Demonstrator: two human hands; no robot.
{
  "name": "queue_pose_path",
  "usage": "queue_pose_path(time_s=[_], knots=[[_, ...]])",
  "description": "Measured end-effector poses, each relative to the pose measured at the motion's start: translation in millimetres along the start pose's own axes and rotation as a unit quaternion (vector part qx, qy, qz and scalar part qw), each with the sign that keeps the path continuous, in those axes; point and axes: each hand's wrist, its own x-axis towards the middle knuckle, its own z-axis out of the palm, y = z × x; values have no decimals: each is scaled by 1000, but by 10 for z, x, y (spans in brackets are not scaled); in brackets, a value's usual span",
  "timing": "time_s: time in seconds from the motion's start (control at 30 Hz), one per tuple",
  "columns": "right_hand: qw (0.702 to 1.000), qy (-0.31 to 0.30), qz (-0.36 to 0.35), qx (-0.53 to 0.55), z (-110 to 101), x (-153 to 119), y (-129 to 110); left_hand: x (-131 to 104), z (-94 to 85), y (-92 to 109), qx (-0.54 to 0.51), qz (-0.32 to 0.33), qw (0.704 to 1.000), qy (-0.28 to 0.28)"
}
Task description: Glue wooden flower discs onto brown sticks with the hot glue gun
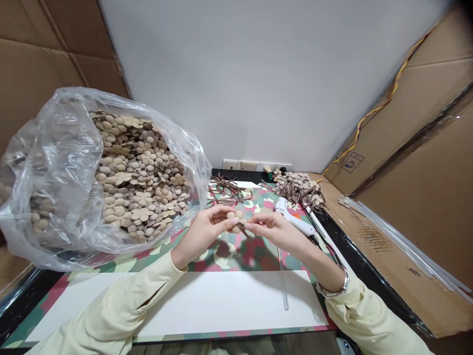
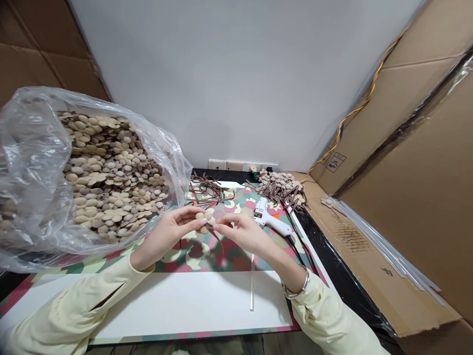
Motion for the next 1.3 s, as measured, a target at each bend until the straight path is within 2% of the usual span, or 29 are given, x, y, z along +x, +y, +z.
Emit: queue_pose_path(time_s=[0.2, 0.33, 0.4, 0.47, 0.53, 0.57, 0.67, 0.73, 0.8, 0.87, 0.93, 1.0, 1.03, 1.1, 1.2, 1.3], knots=[[1000, 12, 14, -2, 4, 5, -18, 23, -22, -14, -8, -12, 999, -28], [999, 38, -21, -19, 34, 3, -86, 32, -16, -37, 5, -12, 1000, -8], [991, 88, -57, -89, 63, -1, -83, 39, -24, -52, 2, -11, 1000, 29], [958, 169, -105, -209, 103, -5, -37, 46, -36, -72, -9, -10, 997, 73], [897, 234, -160, -340, 155, -11, 36, 47, -36, -92, -23, -19, 995, 92], [865, 245, -188, -396, 186, -15, 74, 43, -26, -100, -32, -27, 995, 85], [801, 206, -258, -499, 291, -23, 154, 16, 37, -114, -61, -53, 996, 45], [789, 176, -290, -512, 350, -21, 167, -4, 82, -117, -73, -68, 995, 32], [809, 157, -307, -476, 372, -14, 147, -15, 106, -118, -78, -79, 993, 37], [853, 169, -295, -395, 342, -10, 104, -16, 103, -118, -87, -86, 992, 36], [903, 210, -235, -293, 269, -9, 51, -11, 87, -116, -99, -86, 991, 20], [940, 235, -156, -194, 184, -2, 9, -7, 74, -114, -107, -82, 991, -9], [955, 227, -121, -150, 148, 5, -3, -6, 73, -113, -107, -81, 991, -23], [981, 163, -75, -69, 108, 27, -2, -5, 81, -112, -99, -82, 991, -44], [996, 64, -43, 36, 118, 63, 38, -7, 110, -110, -96, -101, 990, -35], [990, 74, -14, 122, 139, 81, 75, -18, 145, -113, -123, -112, 986, -4]])
